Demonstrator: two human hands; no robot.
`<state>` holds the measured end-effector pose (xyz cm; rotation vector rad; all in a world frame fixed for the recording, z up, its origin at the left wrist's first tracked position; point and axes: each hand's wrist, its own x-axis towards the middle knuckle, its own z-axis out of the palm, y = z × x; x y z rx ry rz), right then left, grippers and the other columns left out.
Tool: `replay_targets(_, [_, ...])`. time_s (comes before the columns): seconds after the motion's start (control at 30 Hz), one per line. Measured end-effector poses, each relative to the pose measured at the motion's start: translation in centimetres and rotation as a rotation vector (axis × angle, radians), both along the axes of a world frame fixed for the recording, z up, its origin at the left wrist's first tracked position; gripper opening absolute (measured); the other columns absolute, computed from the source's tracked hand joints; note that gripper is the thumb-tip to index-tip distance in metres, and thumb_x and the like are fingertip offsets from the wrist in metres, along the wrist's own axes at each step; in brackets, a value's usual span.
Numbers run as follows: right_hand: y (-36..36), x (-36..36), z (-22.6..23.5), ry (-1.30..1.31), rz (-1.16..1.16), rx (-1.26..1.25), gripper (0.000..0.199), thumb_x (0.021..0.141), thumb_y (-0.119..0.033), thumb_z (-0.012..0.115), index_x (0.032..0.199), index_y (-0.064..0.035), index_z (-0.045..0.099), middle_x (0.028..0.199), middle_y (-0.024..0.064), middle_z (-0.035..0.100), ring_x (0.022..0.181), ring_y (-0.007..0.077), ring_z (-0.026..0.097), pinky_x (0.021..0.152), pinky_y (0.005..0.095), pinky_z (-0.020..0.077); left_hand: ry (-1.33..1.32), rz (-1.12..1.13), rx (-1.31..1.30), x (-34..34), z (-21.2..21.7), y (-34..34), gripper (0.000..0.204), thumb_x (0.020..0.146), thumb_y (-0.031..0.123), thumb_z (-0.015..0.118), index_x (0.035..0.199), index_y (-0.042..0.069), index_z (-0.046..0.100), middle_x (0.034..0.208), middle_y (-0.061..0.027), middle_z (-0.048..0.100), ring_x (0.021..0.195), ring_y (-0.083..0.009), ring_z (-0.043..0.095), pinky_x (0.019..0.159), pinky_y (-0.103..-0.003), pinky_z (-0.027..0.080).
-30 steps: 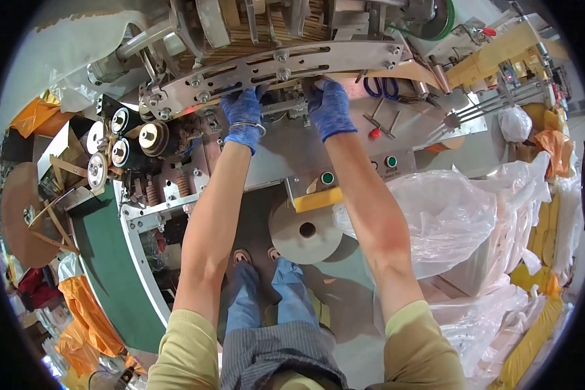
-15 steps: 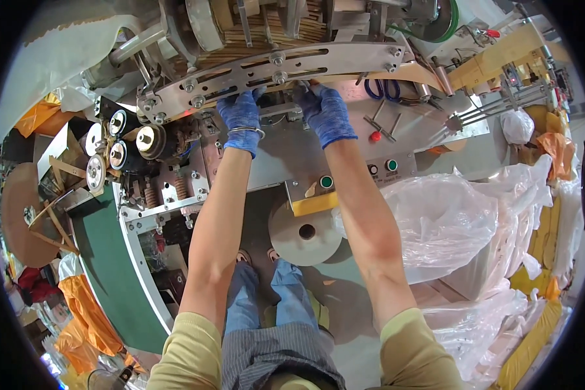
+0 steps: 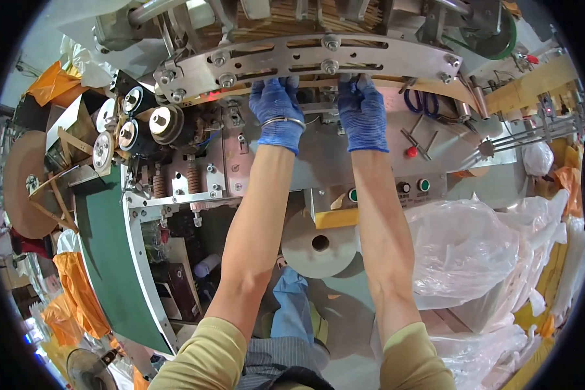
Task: Packaging bundles of wooden sticks into plastic bags and sealing them with a heat sealer.
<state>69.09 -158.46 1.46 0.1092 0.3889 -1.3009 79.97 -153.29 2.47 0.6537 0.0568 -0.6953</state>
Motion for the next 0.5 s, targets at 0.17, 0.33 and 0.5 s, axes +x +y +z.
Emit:
replay_targets(0.17, [0.5,0.4,0.4,0.182,0.022,-0.129,0.013,0.08,0.006,0.05,0.092,0.0018,0.052,0.089,0.0131,0.059,0.086,0.0253,0.058,0.082,0.0424,0.0501,-0.027,0.047,0.108,0.2,0.4,-0.2,0.011,0.083,0.0,0.048,0.086,0.009,0.052,0.073,-0.0052,0.058,0.06,-0.0172,0.059,0.055,-0.03,0.055])
replay_targets(0.33, [-0.1,0.3,-0.7,0.042,0.093,-0.183,0.018,0.079,0.007,0.05,0.096,0.0026,0.05,0.089,0.0149,0.057,0.085,0.0296,0.057,0.08,0.0434,0.0504,-0.081,0.045,0.121,0.0,0.6,-0.3,0.009,0.083,0.001,0.047,0.087,0.008,0.049,0.074,-0.0066,0.058,0.062,-0.0182,0.06,0.055,-0.03,0.055])
replay_targets(0.5, [-1.4,0.4,-0.1,0.14,0.153,-0.037,0.019,0.08,0.007,0.047,0.099,0.0041,0.047,0.091,0.0161,0.056,0.082,0.0302,0.058,0.076,0.0433,0.0524,-0.24,0.045,0.146,-0.6,0.7,-0.2,0.014,0.082,-0.003,0.048,0.094,0.004,0.046,0.081,-0.0113,0.058,0.066,-0.0219,0.062,0.056,-0.03,0.057])
